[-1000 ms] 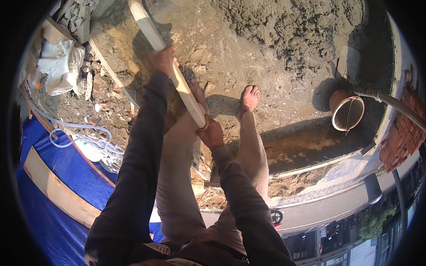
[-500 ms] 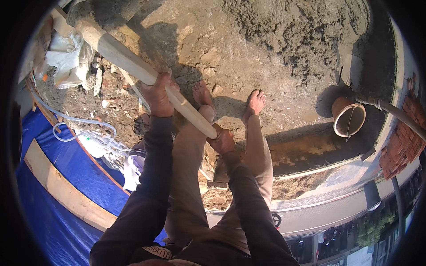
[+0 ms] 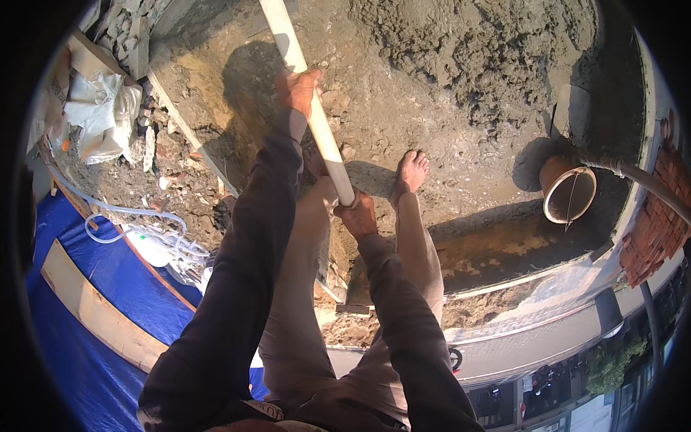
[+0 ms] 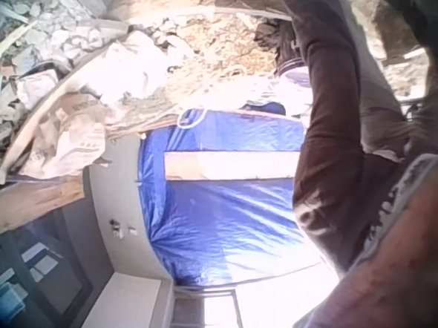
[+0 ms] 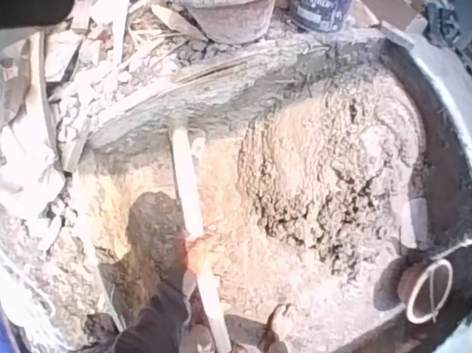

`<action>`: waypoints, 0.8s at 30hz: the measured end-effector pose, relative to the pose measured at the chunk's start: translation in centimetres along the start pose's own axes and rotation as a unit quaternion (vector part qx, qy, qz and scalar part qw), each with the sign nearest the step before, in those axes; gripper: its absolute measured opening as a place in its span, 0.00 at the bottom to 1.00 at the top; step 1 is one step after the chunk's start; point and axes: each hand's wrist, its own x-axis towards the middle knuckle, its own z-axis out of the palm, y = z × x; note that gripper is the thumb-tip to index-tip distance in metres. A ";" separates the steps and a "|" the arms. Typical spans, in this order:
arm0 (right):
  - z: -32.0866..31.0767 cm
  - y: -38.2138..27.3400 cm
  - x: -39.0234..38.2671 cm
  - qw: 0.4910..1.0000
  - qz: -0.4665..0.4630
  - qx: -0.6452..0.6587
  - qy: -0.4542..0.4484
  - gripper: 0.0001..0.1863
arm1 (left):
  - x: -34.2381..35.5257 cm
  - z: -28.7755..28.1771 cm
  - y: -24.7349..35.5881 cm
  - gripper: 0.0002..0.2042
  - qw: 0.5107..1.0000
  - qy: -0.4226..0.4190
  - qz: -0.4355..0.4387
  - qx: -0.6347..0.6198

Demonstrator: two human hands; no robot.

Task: The person uses a long wooden plank to screed and level wet concrete within a wooden form. They repeatedly pull and push the plank across the surface to distribute the material evenly.

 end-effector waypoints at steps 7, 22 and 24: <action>-3.4 0.0 -5.3 0.951 -0.067 -0.297 0.057 0.17 | -9.0 -3.2 3.1 0.14 0.988 0.044 -0.088 -0.118; -2.1 -1.4 -0.8 0.985 -0.009 -0.156 0.072 0.20 | -0.7 2.9 2.8 0.07 0.993 -0.035 -0.092 -0.068; -1.6 -2.6 -1.9 0.991 -0.016 -0.116 0.063 0.20 | -2.2 2.6 3.4 0.07 0.992 -0.048 -0.112 -0.045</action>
